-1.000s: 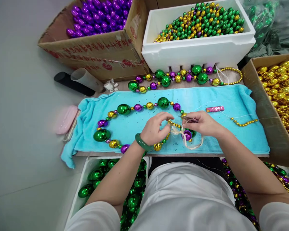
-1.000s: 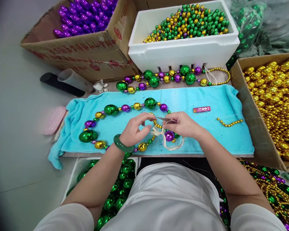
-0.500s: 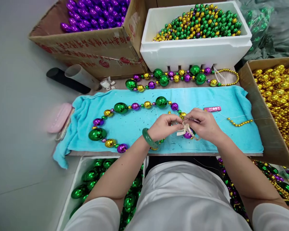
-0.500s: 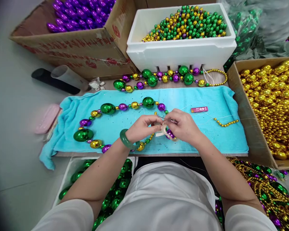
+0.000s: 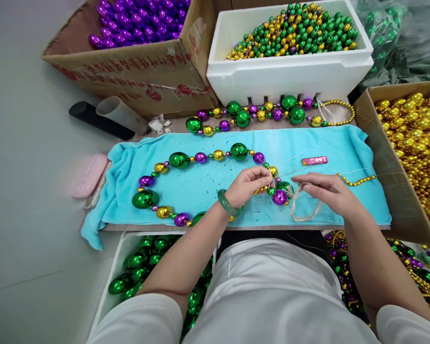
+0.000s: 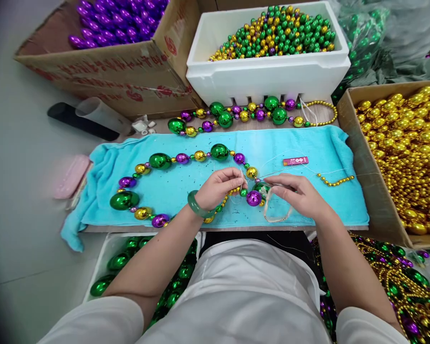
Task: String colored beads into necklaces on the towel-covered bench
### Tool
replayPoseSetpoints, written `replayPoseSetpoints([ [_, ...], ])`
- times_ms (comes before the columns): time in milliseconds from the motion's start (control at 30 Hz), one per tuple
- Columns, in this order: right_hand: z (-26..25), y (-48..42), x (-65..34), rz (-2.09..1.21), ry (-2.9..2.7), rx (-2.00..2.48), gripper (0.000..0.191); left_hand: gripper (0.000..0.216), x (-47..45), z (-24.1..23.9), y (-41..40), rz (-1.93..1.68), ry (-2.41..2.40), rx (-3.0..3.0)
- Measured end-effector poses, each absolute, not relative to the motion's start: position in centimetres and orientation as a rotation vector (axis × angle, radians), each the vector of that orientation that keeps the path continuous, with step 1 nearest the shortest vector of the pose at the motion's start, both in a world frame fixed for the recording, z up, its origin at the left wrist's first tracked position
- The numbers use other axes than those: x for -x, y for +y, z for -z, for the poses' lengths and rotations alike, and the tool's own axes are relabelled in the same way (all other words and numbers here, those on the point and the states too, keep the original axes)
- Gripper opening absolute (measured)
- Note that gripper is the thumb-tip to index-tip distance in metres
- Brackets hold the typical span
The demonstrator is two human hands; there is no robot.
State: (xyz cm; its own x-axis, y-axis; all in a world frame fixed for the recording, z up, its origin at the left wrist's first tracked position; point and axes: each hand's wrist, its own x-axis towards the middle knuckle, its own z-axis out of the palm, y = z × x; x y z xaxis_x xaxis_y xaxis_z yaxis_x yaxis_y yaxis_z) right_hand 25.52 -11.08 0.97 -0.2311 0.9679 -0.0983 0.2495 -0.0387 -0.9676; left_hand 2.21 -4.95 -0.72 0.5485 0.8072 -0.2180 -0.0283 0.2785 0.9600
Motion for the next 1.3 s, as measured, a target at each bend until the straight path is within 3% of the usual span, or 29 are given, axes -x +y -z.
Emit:
replayPoseSetpoints([
  [267,0.8,-9.4,-23.0,-1.581,-1.254,1.272,0.028,0.022,-2.6,-0.1,-4.7,-0.645,0.871,-1.282],
  [1300,1.3,-9.2,-22.5,-1.572,-1.189,1.236,0.027,0.020,-3.0,0.0,-4.7,-0.761,0.884,-1.419],
])
